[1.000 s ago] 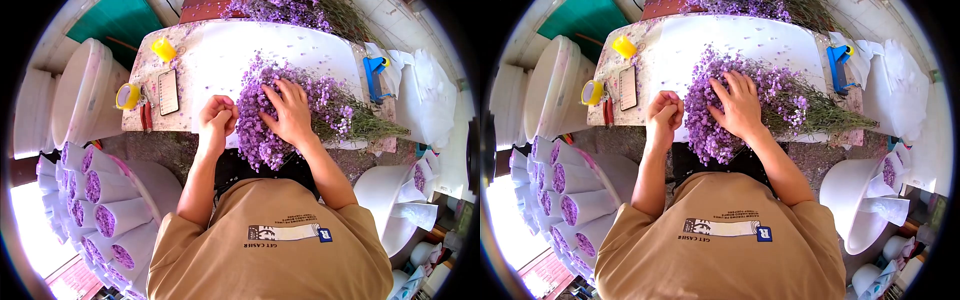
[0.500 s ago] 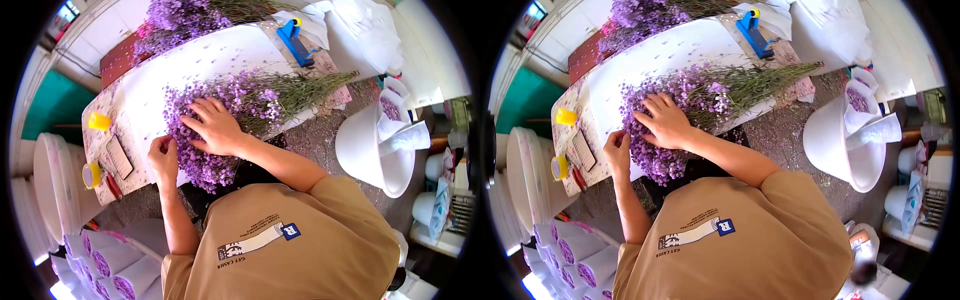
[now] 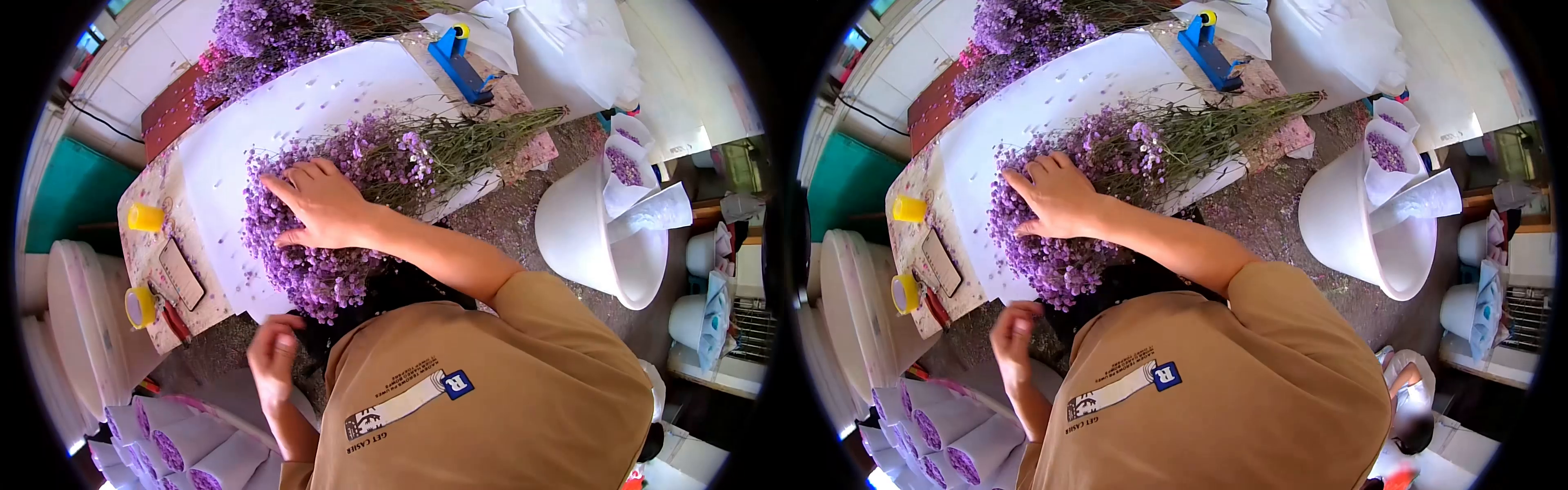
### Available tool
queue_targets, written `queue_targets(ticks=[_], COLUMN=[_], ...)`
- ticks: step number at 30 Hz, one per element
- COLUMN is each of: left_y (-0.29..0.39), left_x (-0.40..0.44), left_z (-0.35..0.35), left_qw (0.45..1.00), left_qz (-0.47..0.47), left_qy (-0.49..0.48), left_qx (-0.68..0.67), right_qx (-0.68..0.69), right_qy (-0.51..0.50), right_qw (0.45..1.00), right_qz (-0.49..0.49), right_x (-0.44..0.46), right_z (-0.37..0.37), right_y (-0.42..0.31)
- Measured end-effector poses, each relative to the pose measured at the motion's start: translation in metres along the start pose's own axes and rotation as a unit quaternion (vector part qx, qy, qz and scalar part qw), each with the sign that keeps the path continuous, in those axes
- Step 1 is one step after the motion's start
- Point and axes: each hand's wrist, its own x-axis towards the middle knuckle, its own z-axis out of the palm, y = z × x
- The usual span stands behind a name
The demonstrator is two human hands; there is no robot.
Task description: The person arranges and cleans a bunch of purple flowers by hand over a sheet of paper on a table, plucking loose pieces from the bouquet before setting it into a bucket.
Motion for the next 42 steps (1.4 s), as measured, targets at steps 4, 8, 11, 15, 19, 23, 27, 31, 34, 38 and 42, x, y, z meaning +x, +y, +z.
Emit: queue_targets(ticks=[4,8,11,15,19,23,27,31,34,38,42], left_y=[-0.004,0.019,0.041,0.077,0.091,0.059,0.032,0.032,0.024,0.026,0.022], left_x=[-0.001,0.006,0.020,0.052,0.099,0.133,0.142,0.140,0.144,0.144,0.143], left_z=[0.038,0.077,0.086,0.091,0.098,0.108,0.110,0.112,0.109,0.108,0.108], left_qw=[0.981,0.976,0.963,0.926,0.884,0.856,0.857,0.860,0.861,0.863,0.862], left_qz=[-0.022,-0.062,0.099,0.351,0.386,0.348,0.336,0.326,0.323,0.316,0.314], left_qy=[-0.190,-0.206,-0.246,-0.104,0.051,0.109,0.100,0.096,0.091,0.086,0.086], left_qx=[0.026,-0.028,-0.052,0.088,0.258,0.366,0.377,0.381,0.382,0.385,0.389], right_qx=[0.016,0.011,0.060,0.291,0.289,0.235,0.366,0.458,0.427,0.388,0.264], right_qy=[-0.051,0.011,0.028,0.122,0.353,0.442,0.339,0.262,0.261,0.188,0.157], right_qw=[0.998,1.000,0.998,0.948,0.848,0.734,0.667,0.634,0.644,0.704,0.754], right_qz=[0.036,0.024,0.008,0.049,0.270,0.460,0.553,0.566,0.578,0.565,0.580], right_x=[0.028,0.042,0.025,-0.021,-0.080,-0.170,-0.220,-0.210,-0.208,-0.217,-0.239], right_z=[-0.026,-0.048,-0.076,-0.114,-0.163,-0.160,-0.136,-0.133,-0.131,-0.130,-0.118], right_y=[-0.007,-0.013,-0.016,0.016,0.117,0.266,0.312,0.320,0.328,0.341,0.364])
